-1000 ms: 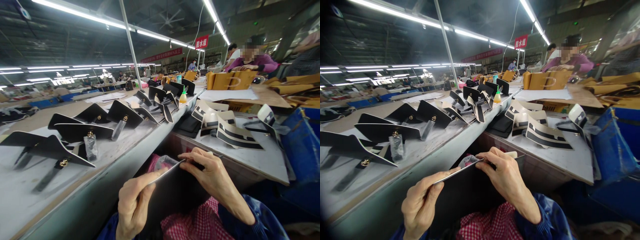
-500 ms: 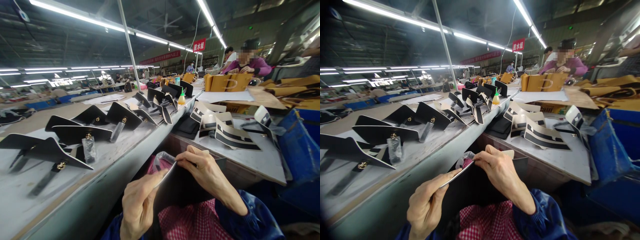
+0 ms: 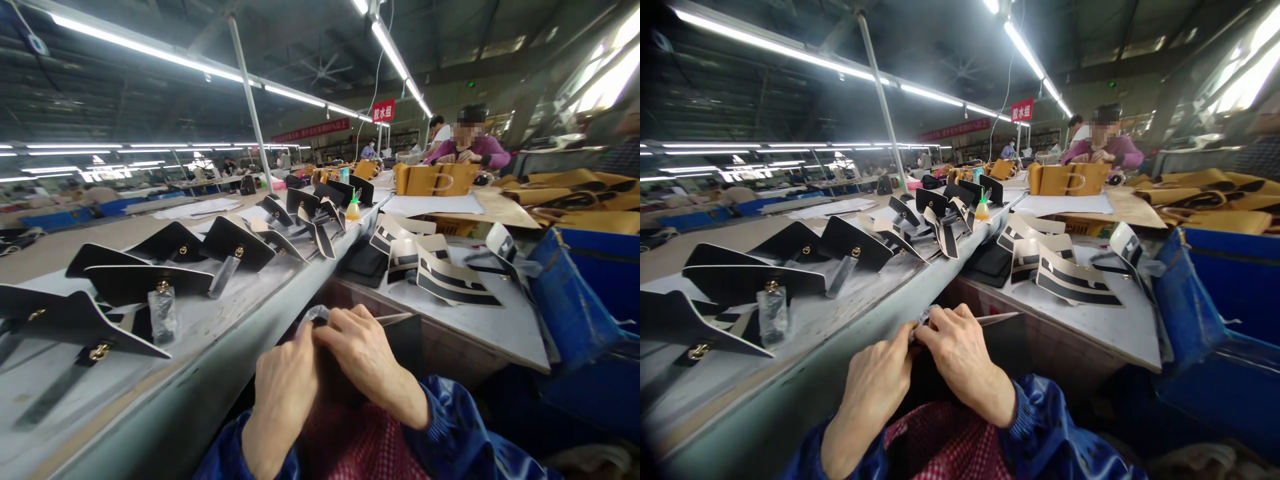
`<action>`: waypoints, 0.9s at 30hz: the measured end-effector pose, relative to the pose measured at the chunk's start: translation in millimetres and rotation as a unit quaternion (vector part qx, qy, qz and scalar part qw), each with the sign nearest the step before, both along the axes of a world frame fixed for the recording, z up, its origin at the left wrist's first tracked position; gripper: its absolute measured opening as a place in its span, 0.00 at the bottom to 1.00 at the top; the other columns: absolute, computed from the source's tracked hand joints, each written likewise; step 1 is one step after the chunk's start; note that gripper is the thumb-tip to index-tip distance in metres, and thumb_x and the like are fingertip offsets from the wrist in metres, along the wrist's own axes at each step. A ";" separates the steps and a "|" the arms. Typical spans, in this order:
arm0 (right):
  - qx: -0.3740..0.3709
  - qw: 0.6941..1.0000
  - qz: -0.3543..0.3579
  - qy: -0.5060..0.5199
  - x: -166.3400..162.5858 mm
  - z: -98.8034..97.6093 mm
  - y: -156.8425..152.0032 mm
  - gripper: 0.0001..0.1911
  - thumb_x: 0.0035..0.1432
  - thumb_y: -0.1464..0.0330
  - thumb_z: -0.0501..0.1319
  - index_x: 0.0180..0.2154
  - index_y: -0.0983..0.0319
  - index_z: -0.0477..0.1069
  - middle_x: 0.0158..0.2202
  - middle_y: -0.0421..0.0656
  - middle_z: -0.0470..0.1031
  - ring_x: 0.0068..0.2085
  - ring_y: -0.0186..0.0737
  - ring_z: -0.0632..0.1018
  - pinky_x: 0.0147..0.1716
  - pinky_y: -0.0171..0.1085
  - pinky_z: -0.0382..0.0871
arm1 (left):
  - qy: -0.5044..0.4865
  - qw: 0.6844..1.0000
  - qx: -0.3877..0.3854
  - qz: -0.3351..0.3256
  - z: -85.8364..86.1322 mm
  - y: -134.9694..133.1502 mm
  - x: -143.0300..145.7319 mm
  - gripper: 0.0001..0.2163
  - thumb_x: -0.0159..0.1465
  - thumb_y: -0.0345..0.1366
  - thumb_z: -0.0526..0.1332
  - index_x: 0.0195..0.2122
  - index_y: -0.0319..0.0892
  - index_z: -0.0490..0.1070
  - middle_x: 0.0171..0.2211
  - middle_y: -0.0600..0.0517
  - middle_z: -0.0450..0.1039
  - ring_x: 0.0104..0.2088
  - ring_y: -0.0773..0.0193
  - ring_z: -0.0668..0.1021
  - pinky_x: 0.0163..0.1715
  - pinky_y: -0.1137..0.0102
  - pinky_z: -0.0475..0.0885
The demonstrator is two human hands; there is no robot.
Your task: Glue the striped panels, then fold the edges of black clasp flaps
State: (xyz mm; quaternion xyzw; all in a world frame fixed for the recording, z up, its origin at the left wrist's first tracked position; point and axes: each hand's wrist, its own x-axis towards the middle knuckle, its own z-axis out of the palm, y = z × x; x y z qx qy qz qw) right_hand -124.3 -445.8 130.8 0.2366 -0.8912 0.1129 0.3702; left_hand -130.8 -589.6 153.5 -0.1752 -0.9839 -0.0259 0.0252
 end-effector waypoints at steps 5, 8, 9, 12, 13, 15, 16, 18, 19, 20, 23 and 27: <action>-0.003 1.000 -0.028 -0.013 17.8 -6.9 31.7 0.09 0.62 0.69 0.64 0.45 0.63 0.72 0.32 0.41 0.79 0.33 0.41 0.77 0.35 0.41 0.61 | -0.031 0.997 0.064 -0.001 -6.7 -15.4 -8.5 0.16 0.69 0.30 0.50 0.53 0.43 0.74 0.37 0.43 0.84 0.40 0.44 0.84 0.37 0.58 0.74; -0.074 0.995 -0.047 -0.046 28.6 -15.9 65.3 0.08 0.63 0.65 0.64 0.43 0.60 0.74 0.34 0.41 0.81 0.34 0.42 0.79 0.37 0.41 0.64 | -0.022 0.993 0.112 0.005 -10.0 -35.0 -12.5 0.14 0.69 0.34 0.53 0.48 0.47 0.77 0.37 0.45 0.84 0.42 0.44 0.84 0.39 0.59 0.72; -0.120 0.989 -0.055 -0.066 29.8 -19.6 75.8 0.07 0.63 0.64 0.64 0.41 0.58 0.75 0.34 0.40 0.81 0.34 0.42 0.79 0.37 0.41 0.65 | -0.014 0.991 0.129 0.006 -10.3 -41.1 -13.4 0.13 0.69 0.34 0.53 0.46 0.47 0.77 0.37 0.46 0.84 0.42 0.45 0.83 0.39 0.60 0.71; -0.281 0.951 -0.064 -0.112 24.6 -30.8 98.6 0.10 0.60 0.58 0.64 0.34 0.56 0.77 0.36 0.42 0.78 0.38 0.43 0.79 0.39 0.42 0.70 | 0.009 0.980 0.197 -0.010 -10.2 -55.4 -14.5 0.11 0.68 0.35 0.54 0.43 0.45 0.77 0.34 0.49 0.84 0.37 0.51 0.84 0.37 0.65 0.70; -0.326 0.936 -0.058 -0.117 20.7 -33.9 102.6 0.12 0.58 0.56 0.65 0.31 0.57 0.77 0.37 0.44 0.78 0.40 0.45 0.78 0.41 0.42 0.71 | 0.014 0.975 0.221 -0.025 -9.9 -58.5 -14.3 0.11 0.68 0.36 0.54 0.42 0.45 0.77 0.33 0.50 0.83 0.34 0.54 0.83 0.36 0.66 0.70; -0.397 0.910 -0.034 -0.114 12.3 -37.8 105.6 0.14 0.55 0.54 0.66 0.30 0.57 0.78 0.44 0.47 0.77 0.46 0.47 0.77 0.47 0.45 0.71 | 0.024 0.963 0.263 -0.059 -9.0 -62.3 -12.6 0.11 0.68 0.38 0.54 0.39 0.45 0.77 0.29 0.52 0.82 0.30 0.59 0.82 0.33 0.70 0.71; -0.426 0.897 -0.017 -0.116 8.7 -38.4 105.1 0.14 0.54 0.54 0.67 0.29 0.58 0.78 0.47 0.48 0.76 0.49 0.48 0.76 0.49 0.46 0.71 | 0.029 0.957 0.277 -0.075 -8.1 -63.4 -11.2 0.11 0.68 0.38 0.54 0.39 0.46 0.77 0.28 0.53 0.81 0.28 0.61 0.81 0.32 0.71 0.71; -0.484 0.865 0.019 -0.133 4.0 -37.1 102.0 0.15 0.54 0.54 0.68 0.27 0.59 0.76 0.51 0.49 0.75 0.50 0.47 0.76 0.48 0.44 0.71 | 0.036 0.948 0.299 -0.103 -5.4 -64.3 -7.7 0.11 0.68 0.39 0.55 0.38 0.46 0.77 0.26 0.55 0.80 0.25 0.64 0.80 0.29 0.73 0.70; -0.513 0.845 0.036 -0.145 3.1 -35.6 100.2 0.15 0.54 0.55 0.68 0.26 0.60 0.75 0.50 0.49 0.76 0.48 0.46 0.77 0.46 0.43 0.72 | 0.037 0.943 0.309 -0.117 -3.7 -64.5 -5.7 0.11 0.68 0.39 0.55 0.38 0.46 0.77 0.25 0.56 0.79 0.24 0.66 0.79 0.28 0.74 0.69; -0.541 0.824 0.050 -0.157 3.1 -34.0 98.5 0.16 0.53 0.55 0.69 0.26 0.60 0.74 0.47 0.48 0.77 0.45 0.44 0.77 0.43 0.41 0.73 | 0.035 0.939 0.317 -0.130 -1.7 -64.6 -3.7 0.10 0.68 0.39 0.55 0.38 0.45 0.77 0.24 0.57 0.78 0.22 0.67 0.77 0.26 0.75 0.68; -0.609 0.772 0.072 -0.170 6.0 -29.7 95.9 0.16 0.47 0.56 0.73 0.26 0.60 0.74 0.33 0.43 0.78 0.33 0.39 0.77 0.34 0.37 0.73 | 0.009 0.929 0.334 -0.159 4.2 -64.9 1.6 0.10 0.68 0.38 0.57 0.35 0.45 0.77 0.21 0.59 0.74 0.20 0.69 0.74 0.22 0.76 0.67; -0.673 0.729 0.032 -0.122 11.2 -21.7 95.7 0.18 0.38 0.58 0.77 0.25 0.60 0.73 0.25 0.37 0.74 0.27 0.34 0.73 0.26 0.33 0.69 | -0.033 0.905 0.386 -0.177 9.3 -64.1 5.5 0.08 0.67 0.35 0.60 0.39 0.47 0.80 0.33 0.57 0.82 0.32 0.67 0.82 0.30 0.79 0.72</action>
